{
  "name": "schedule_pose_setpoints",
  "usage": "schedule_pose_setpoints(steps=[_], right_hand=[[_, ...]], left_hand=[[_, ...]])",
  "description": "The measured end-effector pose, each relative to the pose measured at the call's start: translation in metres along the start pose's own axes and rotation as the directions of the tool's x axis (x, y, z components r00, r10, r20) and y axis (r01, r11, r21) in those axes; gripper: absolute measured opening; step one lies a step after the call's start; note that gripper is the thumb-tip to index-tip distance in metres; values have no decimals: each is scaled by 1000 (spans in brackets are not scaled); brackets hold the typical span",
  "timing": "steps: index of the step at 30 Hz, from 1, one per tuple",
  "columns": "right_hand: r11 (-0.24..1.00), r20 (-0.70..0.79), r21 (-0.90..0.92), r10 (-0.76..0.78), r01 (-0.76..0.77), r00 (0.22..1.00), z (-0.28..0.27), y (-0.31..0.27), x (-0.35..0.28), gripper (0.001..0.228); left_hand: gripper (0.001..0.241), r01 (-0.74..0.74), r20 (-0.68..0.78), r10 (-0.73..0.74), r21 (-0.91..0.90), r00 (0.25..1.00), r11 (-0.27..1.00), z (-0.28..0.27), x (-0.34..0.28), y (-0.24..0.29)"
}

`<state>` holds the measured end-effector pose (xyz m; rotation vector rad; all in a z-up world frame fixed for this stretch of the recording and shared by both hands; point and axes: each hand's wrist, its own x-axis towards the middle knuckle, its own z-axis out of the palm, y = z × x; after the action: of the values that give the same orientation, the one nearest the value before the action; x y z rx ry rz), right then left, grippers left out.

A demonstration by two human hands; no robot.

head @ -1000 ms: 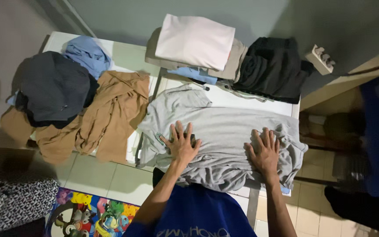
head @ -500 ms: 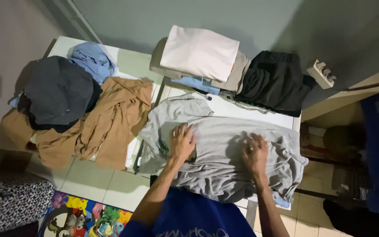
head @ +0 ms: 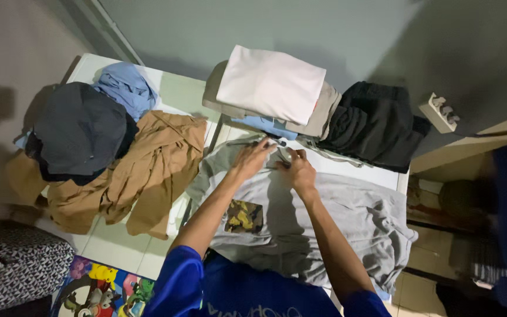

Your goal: The person folds a white garment and a gray t-shirt on a white table. They smooth and fold each item by hand, then place the folded white garment on a stack of other folded clothes.

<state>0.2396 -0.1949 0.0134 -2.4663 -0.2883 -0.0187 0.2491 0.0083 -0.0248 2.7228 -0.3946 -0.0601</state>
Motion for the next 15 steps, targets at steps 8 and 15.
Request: schedule_pose_setpoints(steps=[8,15], right_hand=[[994,3,32,-103,103,995,13,4,22,23],[932,3,360,46,-44,999,3,-12,20,17]], left_hand=[[49,5,-63,2,100,998,995,20,22,-32],[38,221,-231,-234,-80,944,972,-21,-1,-32]])
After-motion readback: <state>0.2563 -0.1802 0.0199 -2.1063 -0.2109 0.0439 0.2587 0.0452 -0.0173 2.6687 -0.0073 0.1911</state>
